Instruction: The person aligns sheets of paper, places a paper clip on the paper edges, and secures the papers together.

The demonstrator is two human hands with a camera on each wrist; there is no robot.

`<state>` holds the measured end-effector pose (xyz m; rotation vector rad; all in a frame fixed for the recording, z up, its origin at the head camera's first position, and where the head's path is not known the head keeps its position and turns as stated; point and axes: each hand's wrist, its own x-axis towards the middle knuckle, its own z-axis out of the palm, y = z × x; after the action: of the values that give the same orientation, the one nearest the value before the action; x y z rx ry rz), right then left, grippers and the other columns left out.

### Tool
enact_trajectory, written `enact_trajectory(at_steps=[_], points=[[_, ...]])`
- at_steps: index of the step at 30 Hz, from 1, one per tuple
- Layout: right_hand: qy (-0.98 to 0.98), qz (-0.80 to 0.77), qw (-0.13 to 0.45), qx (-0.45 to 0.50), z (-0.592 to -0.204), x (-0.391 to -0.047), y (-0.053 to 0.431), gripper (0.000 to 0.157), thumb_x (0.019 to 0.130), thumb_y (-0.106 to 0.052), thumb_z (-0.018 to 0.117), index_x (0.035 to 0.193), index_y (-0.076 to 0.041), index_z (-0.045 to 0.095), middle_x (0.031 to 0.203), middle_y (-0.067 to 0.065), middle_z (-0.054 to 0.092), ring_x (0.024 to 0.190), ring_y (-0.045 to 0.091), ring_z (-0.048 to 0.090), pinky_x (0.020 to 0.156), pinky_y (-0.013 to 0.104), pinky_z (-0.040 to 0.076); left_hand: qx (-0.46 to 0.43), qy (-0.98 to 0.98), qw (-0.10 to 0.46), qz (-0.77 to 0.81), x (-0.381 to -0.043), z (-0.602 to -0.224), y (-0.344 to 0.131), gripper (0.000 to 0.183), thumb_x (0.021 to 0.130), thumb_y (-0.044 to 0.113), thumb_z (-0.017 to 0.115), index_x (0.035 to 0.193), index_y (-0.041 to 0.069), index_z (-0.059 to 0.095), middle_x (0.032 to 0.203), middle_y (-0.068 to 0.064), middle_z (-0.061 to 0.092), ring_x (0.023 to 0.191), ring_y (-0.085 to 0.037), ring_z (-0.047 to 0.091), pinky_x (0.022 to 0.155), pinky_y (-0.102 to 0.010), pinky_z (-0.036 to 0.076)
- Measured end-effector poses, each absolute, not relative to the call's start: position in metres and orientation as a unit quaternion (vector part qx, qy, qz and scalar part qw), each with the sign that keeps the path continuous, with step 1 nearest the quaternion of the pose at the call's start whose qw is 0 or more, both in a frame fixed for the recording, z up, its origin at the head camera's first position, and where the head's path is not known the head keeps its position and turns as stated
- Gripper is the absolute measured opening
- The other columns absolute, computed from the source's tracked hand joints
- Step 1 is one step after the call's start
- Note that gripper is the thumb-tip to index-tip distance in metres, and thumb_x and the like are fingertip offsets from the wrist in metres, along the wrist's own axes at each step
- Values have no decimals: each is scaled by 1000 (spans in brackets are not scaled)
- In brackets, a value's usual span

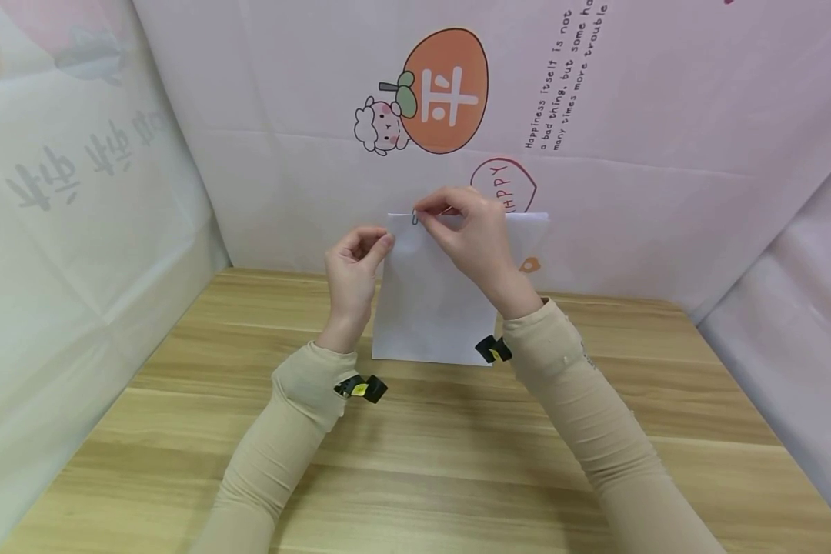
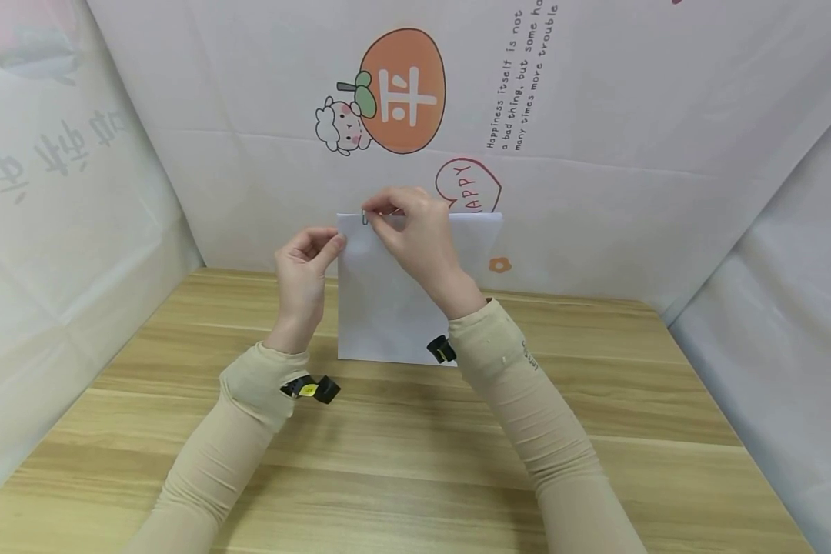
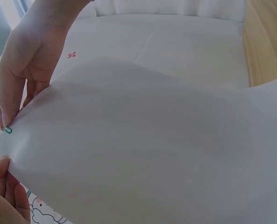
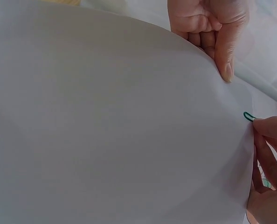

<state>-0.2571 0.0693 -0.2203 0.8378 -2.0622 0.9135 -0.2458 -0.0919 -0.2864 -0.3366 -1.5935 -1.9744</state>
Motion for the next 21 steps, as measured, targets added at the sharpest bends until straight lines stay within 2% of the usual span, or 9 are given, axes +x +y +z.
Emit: enact_trajectory(at_steps=[21], points=[[-798,351,368,324,-222,-258,68,7,85,-14,71,89,-10,75,84,2,73,82,14,63,77,26,52,-118,-591,284,-746,-248,-287,-92,19,83,7,71,93,-9,67,76,5,65,71,-8,58,67,-19,48]])
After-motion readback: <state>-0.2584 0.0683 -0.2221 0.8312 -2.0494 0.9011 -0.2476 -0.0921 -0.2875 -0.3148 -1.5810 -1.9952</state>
